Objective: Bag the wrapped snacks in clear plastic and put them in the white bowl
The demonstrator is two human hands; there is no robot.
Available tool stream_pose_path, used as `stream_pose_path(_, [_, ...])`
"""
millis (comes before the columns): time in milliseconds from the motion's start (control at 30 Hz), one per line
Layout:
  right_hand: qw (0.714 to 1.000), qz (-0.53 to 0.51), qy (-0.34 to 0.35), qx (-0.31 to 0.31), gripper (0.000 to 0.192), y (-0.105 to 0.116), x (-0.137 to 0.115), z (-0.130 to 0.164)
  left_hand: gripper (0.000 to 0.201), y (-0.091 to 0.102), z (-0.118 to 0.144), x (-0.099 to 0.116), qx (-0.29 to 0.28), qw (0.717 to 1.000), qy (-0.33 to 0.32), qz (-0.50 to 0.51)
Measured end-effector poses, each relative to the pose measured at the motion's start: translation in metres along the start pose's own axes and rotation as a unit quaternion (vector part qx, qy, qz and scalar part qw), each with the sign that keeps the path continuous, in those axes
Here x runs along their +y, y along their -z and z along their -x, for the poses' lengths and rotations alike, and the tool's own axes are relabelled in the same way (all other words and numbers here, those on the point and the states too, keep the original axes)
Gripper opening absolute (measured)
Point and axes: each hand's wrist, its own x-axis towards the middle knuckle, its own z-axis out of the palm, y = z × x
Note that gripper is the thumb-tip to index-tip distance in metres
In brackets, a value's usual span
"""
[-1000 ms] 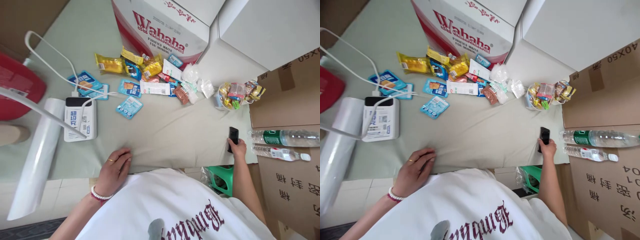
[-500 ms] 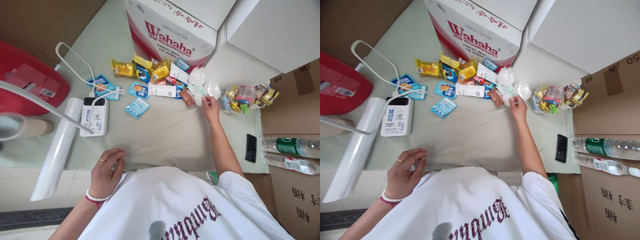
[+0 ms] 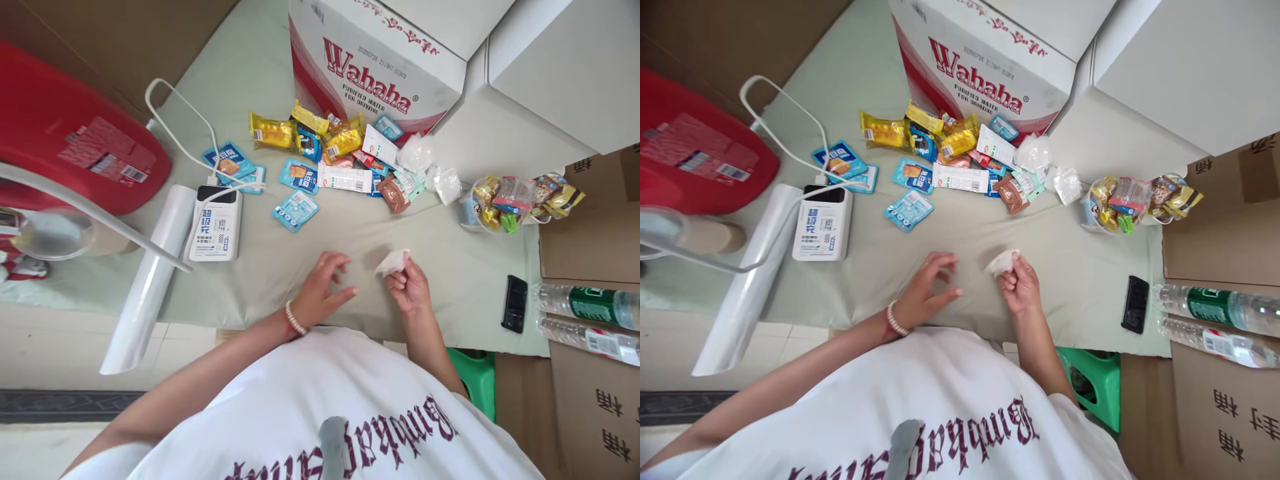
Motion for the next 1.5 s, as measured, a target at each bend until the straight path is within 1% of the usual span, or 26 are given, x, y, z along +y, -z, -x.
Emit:
stream_pose_path(33, [1.000, -0.001, -0.020, -0.001, 0.050, -0.003, 0.006, 0.006, 0.053, -0.012, -0.014, 0.000, -0.018, 1.000, -0.003, 0.007])
stream_pose_path(67, [0.999, 0.003, -0.037, -0.002, 0.050, -0.004, 0.008, 0.009, 0.049, -0.023, -0.026, -0.001, -0.048, 0.999, -0.006, 0.015])
stream_pose_path(100, [0.999, 0.011, -0.050, -0.004, 0.050, -0.003, 0.007, 0.011, 0.038, -0.030, -0.036, -0.002, -0.081, 0.996, -0.009, 0.027])
stream_pose_path(167, [0.997, 0.028, -0.069, -0.009, 0.050, 0.005, -0.004, 0.012, 0.032, -0.036, -0.048, -0.008, -0.109, 0.992, 0.018, 0.057])
stream_pose_path(200, [0.996, 0.038, -0.075, -0.014, 0.050, 0.013, -0.012, 0.011, 0.034, -0.035, -0.051, -0.011, -0.106, 0.990, 0.043, 0.077])
stream_pose_path(300, [0.996, 0.055, -0.067, -0.022, 0.050, 0.039, -0.040, 0.005, 0.045, -0.024, -0.055, -0.020, -0.056, 0.981, 0.124, 0.139])
stream_pose_path(367, [0.999, 0.041, -0.027, -0.011, 0.048, 0.052, -0.054, 0.000, 0.050, -0.017, -0.057, -0.022, -0.028, 0.976, 0.141, 0.164])
stream_pose_path(433, [1.000, 0.014, 0.026, 0.009, 0.046, 0.057, -0.064, -0.004, 0.058, -0.016, -0.063, -0.018, 0.005, 0.979, 0.117, 0.164])
stream_pose_path(500, [0.997, 0.003, 0.069, 0.018, 0.044, 0.053, -0.068, -0.004, 0.074, -0.018, -0.069, -0.008, 0.057, 0.989, 0.066, 0.117])
stream_pose_path(533, [0.996, 0.010, 0.086, 0.020, 0.042, 0.049, -0.068, -0.002, 0.077, -0.020, -0.072, -0.002, 0.091, 0.992, 0.042, 0.081])
stream_pose_path(567, [0.994, 0.024, 0.101, 0.020, 0.040, 0.043, -0.066, 0.001, 0.073, -0.023, -0.075, 0.005, 0.120, 0.991, 0.026, 0.045])
stream_pose_path(600, [0.992, 0.046, 0.114, 0.022, 0.038, 0.037, -0.062, 0.005, 0.062, -0.026, -0.076, 0.013, 0.129, 0.991, 0.021, 0.022])
stream_pose_path(633, [0.989, 0.071, 0.124, 0.023, 0.037, 0.031, -0.057, 0.008, 0.050, -0.029, -0.077, 0.020, 0.113, 0.993, 0.031, 0.018])
stream_pose_path(667, [0.986, 0.100, 0.131, 0.023, 0.035, 0.025, -0.051, 0.012, 0.044, -0.032, -0.077, 0.025, 0.078, 0.995, 0.049, 0.031])
stream_pose_path(733, [0.978, 0.163, 0.129, 0.006, 0.033, 0.015, -0.037, 0.019, 0.046, -0.038, -0.076, 0.031, -0.004, 0.993, 0.091, 0.079])
stream_pose_path(767, [0.973, 0.193, 0.124, -0.009, 0.031, 0.011, -0.031, 0.022, 0.045, -0.040, -0.075, 0.031, -0.030, 0.989, 0.108, 0.100])
stream_pose_path(800, [0.969, 0.216, 0.121, -0.021, 0.030, 0.008, -0.025, 0.023, 0.043, -0.042, -0.073, 0.029, -0.039, 0.985, 0.121, 0.117])
stream_pose_path(867, [0.964, 0.234, 0.119, -0.029, 0.029, 0.004, -0.016, 0.025, 0.039, -0.043, -0.069, 0.019, -0.023, 0.976, 0.153, 0.154])
stream_pose_path(933, [0.970, 0.216, 0.110, -0.007, 0.031, 0.003, -0.011, 0.025, 0.038, -0.040, -0.062, 0.008, 0.009, 0.958, 0.199, 0.206])
stream_pose_path(1033, [0.984, 0.169, 0.049, 0.028, 0.035, 0.004, -0.007, 0.024, 0.038, -0.030, -0.051, -0.003, 0.087, 0.926, 0.250, 0.271])
stream_pose_path(1133, [0.987, 0.159, -0.015, 0.019, 0.034, 0.006, -0.002, 0.024, 0.038, -0.019, -0.042, -0.004, 0.135, 0.907, 0.255, 0.308])
stream_pose_path(1233, [0.988, 0.154, -0.008, 0.004, 0.031, 0.007, -0.002, 0.027, 0.038, -0.010, -0.041, -0.007, 0.157, 0.909, 0.230, 0.309])
stream_pose_path(1300, [0.991, 0.132, -0.001, -0.001, 0.029, 0.009, -0.007, 0.029, 0.036, -0.003, -0.043, -0.011, 0.179, 0.931, 0.188, 0.257])
stream_pose_path(1400, [0.996, 0.088, -0.009, -0.017, 0.027, 0.014, -0.015, 0.032, 0.027, 0.011, -0.040, -0.014, 0.202, 0.970, 0.072, 0.111])
stream_pose_path(1467, [0.999, 0.053, -0.003, -0.010, 0.027, 0.020, -0.018, 0.031, 0.017, 0.022, -0.031, -0.012, 0.190, 0.981, -0.033, -0.003])
stream_pose_path(1500, [0.999, 0.036, 0.001, 0.001, 0.028, 0.023, -0.017, 0.030, 0.011, 0.028, -0.023, -0.010, 0.172, 0.979, -0.091, -0.061])
